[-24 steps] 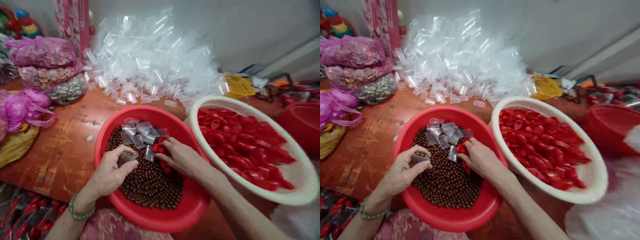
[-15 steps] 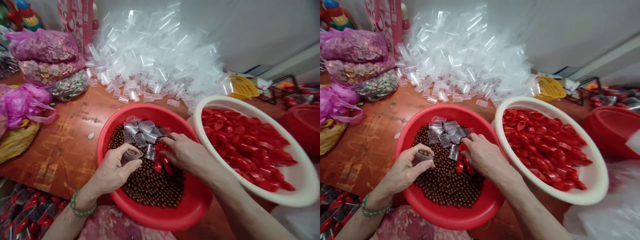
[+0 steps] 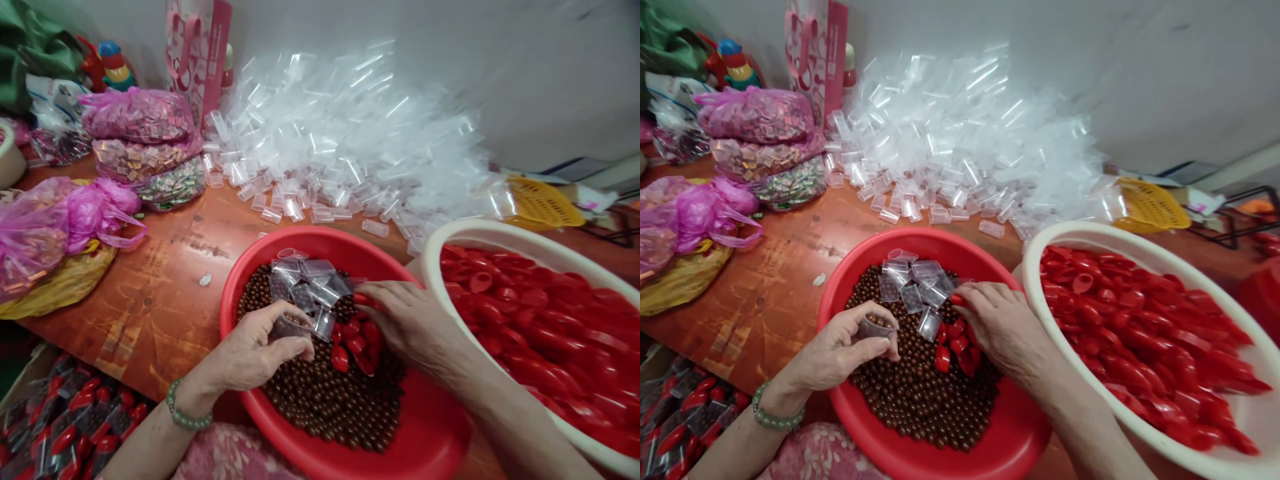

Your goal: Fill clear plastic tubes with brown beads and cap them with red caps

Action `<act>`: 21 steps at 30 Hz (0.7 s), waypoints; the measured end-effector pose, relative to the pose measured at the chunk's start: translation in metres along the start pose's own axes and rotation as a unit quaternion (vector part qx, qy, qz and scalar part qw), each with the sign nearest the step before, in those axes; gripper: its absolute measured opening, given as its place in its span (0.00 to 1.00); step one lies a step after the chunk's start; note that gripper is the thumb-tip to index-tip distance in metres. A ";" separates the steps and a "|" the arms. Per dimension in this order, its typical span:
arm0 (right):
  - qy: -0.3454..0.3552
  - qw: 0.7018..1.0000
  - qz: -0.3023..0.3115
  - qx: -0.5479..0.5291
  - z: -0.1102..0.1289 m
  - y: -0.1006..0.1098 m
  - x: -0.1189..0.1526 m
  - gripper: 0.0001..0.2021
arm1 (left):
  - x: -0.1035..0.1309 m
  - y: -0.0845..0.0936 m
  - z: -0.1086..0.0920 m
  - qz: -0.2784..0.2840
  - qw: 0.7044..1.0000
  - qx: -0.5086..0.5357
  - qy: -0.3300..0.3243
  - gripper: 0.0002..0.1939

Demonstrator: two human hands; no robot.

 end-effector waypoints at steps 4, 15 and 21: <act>-0.042 0.975 -0.124 -0.181 0.025 0.041 -0.003 0.14 | -0.001 0.000 0.000 0.016 0.998 0.058 0.010 0.14; 0.061 0.945 -0.094 -0.309 0.094 0.049 -0.027 0.10 | -0.001 -0.002 -0.002 0.007 0.999 0.035 0.002 0.11; 0.040 0.948 -0.126 -0.289 0.095 0.054 -0.027 0.09 | -0.003 -0.003 -0.001 0.017 1.000 0.015 -0.010 0.08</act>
Point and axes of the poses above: each hand's wrist, its own x-axis away from the middle knuckle, its own y-axis out of the back of the hand, z = x × y, the point moved 4 cm from there along -x, towards the middle knuckle, and after that the axes turned 4 degrees about x, right-handed, at the moved point
